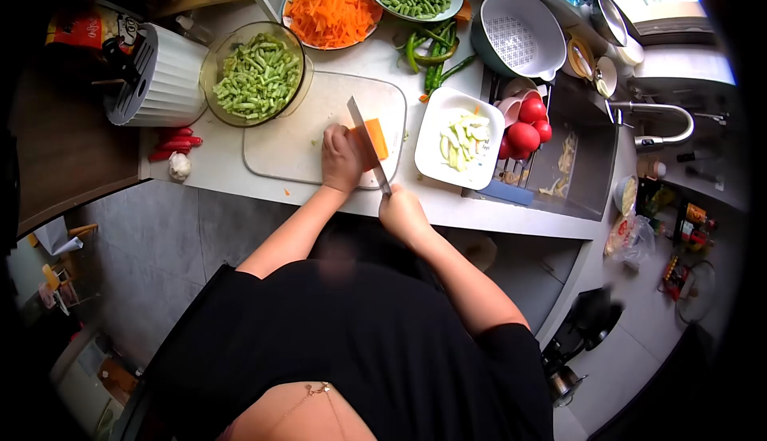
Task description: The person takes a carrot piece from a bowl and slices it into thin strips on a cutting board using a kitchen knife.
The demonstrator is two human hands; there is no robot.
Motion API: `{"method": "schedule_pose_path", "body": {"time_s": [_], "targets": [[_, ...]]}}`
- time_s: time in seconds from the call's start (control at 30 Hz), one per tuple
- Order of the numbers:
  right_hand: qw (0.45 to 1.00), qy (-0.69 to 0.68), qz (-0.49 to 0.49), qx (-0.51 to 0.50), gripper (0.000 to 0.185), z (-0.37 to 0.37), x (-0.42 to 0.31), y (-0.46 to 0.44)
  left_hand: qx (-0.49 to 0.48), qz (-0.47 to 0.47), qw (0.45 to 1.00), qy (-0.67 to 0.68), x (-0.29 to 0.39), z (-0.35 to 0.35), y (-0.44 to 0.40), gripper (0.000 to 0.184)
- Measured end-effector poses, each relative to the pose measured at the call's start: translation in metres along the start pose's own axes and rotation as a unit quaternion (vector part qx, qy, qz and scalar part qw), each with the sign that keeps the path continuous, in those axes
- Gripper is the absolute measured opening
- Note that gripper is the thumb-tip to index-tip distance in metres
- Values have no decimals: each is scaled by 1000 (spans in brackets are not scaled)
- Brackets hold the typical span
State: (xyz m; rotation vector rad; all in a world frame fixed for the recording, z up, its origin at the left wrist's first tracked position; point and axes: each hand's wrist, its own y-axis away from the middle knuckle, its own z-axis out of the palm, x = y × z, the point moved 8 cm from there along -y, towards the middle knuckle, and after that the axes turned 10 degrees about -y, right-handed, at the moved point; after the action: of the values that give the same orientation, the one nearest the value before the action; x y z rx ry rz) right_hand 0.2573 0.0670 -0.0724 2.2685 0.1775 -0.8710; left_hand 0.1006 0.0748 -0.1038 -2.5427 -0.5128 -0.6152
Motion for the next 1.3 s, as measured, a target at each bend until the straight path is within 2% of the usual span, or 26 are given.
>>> {"method": "schedule_pose_path", "body": {"time_s": [0.13,0.23,0.3,0.37,0.43,0.5,0.6,0.63,0.7,0.8,0.9,1.0,1.23,1.27,1.3], "targets": [[997,-26,-57,41,22,-4,-34,-34,9,2,1000,4,3,-7,-1,23],[999,-36,-22,22,23,-4,-30,-35,-1,2,1000,12,4,-4,0,22],[999,20,-15,-21,23,-2,-14,-18,-6,2,1000,19,2,-3,-2,23],[1000,-20,-11,-6,23,-7,2,-1,4,8,999,34,6,-4,-8,22],[1000,12,-23,12,23,-1,-5,-18,-19,4,999,31,4,-3,-2,22],[1000,-17,20,-12,24,2,-22,-47,3,24,999,30,6,-5,-3,21],[996,-83,14,-13,24,-2,-24,-50,3,27,999,39,8,-4,-7,20],[997,-47,-55,35,22,-2,-27,-47,-3,22,999,40,8,-3,-6,19],[1000,13,-14,13,24,7,-10,-31,-7,19,999,29,2,-5,-6,20],[1000,-18,14,-9,25,3,4,-10,-19,15,1000,16,2,0,-3,23],[998,-20,-15,57,23,3,-20,-31,-4,7,999,35,6,-7,-5,22],[1000,-9,-20,14,23,10,-23,-43,-13,16,999,30,3,-8,-2,23],[1000,19,12,-5,22,9,-2,-21,-12,22,999,31,5,-1,0,22],[999,4,-17,34,21,5,-13,-31,-16,25,999,32,6,-2,-3,22],[998,19,-62,0,23,6,-28,-44,-8,33,999,29,5,-4,-1,22]]}}
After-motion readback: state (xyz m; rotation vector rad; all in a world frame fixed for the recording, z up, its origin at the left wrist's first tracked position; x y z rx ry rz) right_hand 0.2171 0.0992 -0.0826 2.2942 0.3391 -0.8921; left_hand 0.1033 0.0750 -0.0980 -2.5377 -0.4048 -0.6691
